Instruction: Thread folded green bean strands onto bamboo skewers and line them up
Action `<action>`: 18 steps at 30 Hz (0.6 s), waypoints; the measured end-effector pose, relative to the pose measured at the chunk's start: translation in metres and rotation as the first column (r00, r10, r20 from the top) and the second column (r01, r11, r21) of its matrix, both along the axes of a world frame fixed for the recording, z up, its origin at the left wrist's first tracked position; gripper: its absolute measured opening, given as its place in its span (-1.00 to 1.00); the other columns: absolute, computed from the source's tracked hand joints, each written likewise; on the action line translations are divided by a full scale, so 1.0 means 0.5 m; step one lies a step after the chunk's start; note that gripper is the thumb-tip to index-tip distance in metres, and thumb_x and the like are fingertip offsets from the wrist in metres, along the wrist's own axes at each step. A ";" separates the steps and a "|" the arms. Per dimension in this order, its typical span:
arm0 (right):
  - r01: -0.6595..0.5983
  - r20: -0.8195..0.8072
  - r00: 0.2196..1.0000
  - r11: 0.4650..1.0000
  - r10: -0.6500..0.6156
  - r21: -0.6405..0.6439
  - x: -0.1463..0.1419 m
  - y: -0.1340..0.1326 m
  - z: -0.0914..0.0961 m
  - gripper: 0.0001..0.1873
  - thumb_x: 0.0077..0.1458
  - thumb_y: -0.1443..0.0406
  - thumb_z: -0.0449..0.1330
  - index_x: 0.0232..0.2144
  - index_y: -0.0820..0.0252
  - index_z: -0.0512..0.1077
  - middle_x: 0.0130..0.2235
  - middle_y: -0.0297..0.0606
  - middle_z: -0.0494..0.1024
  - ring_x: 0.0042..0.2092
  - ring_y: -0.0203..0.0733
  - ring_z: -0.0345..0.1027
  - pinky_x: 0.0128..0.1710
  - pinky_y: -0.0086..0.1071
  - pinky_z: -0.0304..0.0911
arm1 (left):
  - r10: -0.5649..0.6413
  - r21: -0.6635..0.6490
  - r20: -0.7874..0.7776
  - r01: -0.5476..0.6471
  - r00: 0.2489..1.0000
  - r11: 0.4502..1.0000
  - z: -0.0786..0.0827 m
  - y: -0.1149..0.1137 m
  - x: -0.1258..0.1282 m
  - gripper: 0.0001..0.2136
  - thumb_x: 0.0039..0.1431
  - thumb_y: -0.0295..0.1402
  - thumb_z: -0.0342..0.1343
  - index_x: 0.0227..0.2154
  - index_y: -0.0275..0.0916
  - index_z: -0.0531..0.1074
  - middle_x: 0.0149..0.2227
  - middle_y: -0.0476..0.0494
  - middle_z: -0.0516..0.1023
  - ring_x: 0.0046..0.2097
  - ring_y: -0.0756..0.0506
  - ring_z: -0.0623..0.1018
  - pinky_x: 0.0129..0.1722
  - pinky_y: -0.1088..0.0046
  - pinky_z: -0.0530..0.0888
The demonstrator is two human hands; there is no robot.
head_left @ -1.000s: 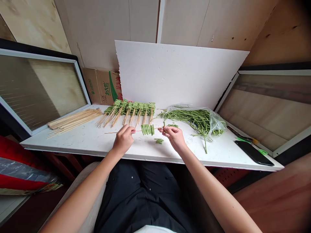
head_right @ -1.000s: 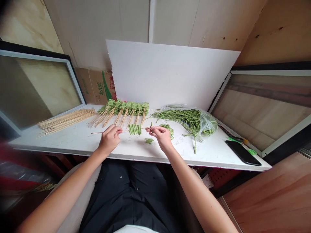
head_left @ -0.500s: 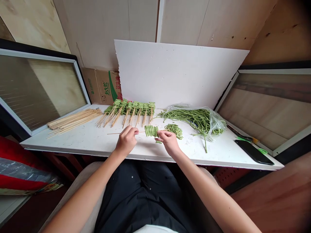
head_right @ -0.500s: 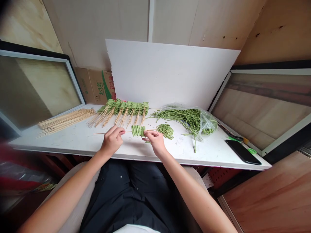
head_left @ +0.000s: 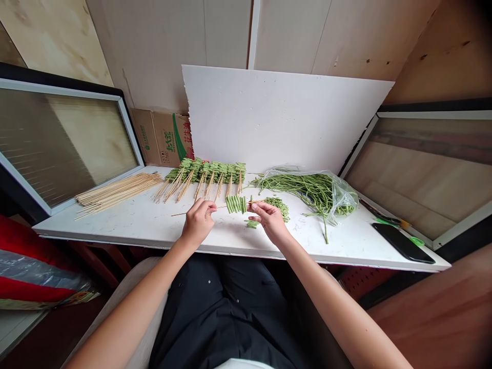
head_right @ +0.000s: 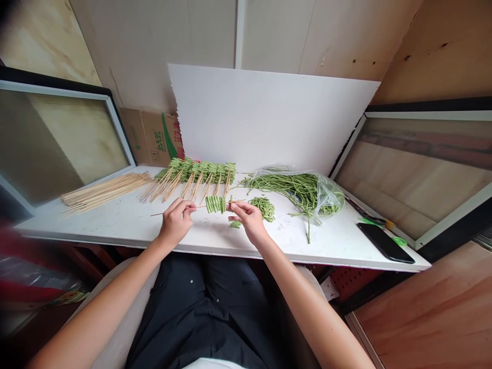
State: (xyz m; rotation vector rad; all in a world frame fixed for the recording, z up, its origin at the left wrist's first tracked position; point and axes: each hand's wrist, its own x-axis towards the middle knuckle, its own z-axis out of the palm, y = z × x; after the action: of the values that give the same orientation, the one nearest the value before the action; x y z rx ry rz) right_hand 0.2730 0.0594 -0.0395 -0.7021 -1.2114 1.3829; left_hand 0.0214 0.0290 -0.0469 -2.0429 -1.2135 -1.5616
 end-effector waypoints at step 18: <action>0.033 0.041 0.999 0.997 -0.036 0.067 0.062 0.062 -0.021 -0.40 0.04 0.03 0.50 0.09 0.10 0.59 -0.17 -0.17 0.68 -0.06 -0.01 0.62 -0.26 -0.30 0.50 | 0.024 -0.149 0.133 -0.004 0.991 0.989 -0.021 0.013 -0.013 -0.81 0.26 -0.60 0.04 -0.31 -0.20 0.48 -0.29 -0.11 0.57 -0.29 -0.09 0.59 -0.25 0.40 0.51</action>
State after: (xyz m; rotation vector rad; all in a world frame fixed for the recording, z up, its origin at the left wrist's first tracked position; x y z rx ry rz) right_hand 0.3038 0.0902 -0.0499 -0.7051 -1.2668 1.2990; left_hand 0.0146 0.0355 -0.0572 -2.0403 -1.4304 -1.6722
